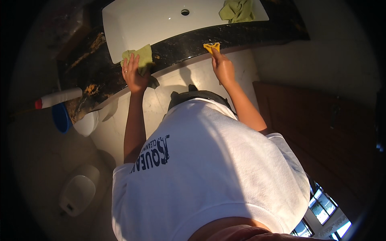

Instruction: The person scrapes a yellow residue from a dark countertop using a yellow plastic scraper and wipes the area with a green cloth. They repeatedly dip the cloth into a blue bucket of water and continue scraping and wiping the surface.

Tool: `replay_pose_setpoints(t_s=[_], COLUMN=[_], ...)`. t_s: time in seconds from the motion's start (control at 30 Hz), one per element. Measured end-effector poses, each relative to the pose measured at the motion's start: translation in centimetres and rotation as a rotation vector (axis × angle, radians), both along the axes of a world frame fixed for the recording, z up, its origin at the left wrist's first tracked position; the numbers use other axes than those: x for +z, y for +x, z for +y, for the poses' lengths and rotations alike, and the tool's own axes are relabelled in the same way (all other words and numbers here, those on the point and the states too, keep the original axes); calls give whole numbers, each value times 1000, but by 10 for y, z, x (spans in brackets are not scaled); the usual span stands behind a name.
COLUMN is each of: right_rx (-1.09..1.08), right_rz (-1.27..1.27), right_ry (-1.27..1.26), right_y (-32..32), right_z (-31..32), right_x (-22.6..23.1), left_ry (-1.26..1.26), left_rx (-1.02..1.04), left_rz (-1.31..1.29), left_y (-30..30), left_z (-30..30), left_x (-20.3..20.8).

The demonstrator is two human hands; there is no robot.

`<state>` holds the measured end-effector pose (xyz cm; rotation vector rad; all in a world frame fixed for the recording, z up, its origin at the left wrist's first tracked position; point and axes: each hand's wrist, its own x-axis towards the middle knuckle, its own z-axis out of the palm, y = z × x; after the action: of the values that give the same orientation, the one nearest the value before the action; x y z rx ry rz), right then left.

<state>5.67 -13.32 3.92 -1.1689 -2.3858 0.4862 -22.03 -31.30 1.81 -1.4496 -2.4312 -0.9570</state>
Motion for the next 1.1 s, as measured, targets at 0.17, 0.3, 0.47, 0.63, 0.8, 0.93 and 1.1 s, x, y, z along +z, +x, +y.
replay_pose_setpoints(t_s=[0.17,0.3,0.47,0.63,0.8,0.93,1.1], right_rx=[-9,-11,-47,-46,-71,-87,-78], right_rz=[-84,-22,-104,-33,-96,-55,-89], right_ry=[-79,-3,-107,-27,-123,-21,-89], right_y=[0,0,2,5,6,7,12], right_z=[5,9,9,9,13,17,22], right_x=[2,5,7,6,7,7,9], left_ry=[23,-27,-32,-39,-92,-105,-59], left_rx=[2,27,40,38,68,26,15], left_rz=[-17,-14,-4,-8,-6,-11,-60], left_y=[-1,1,0,1,0,0,0], left_z=[1,1,2,2,4,2,1], left_x=[2,2,1,-1,1,3,9])
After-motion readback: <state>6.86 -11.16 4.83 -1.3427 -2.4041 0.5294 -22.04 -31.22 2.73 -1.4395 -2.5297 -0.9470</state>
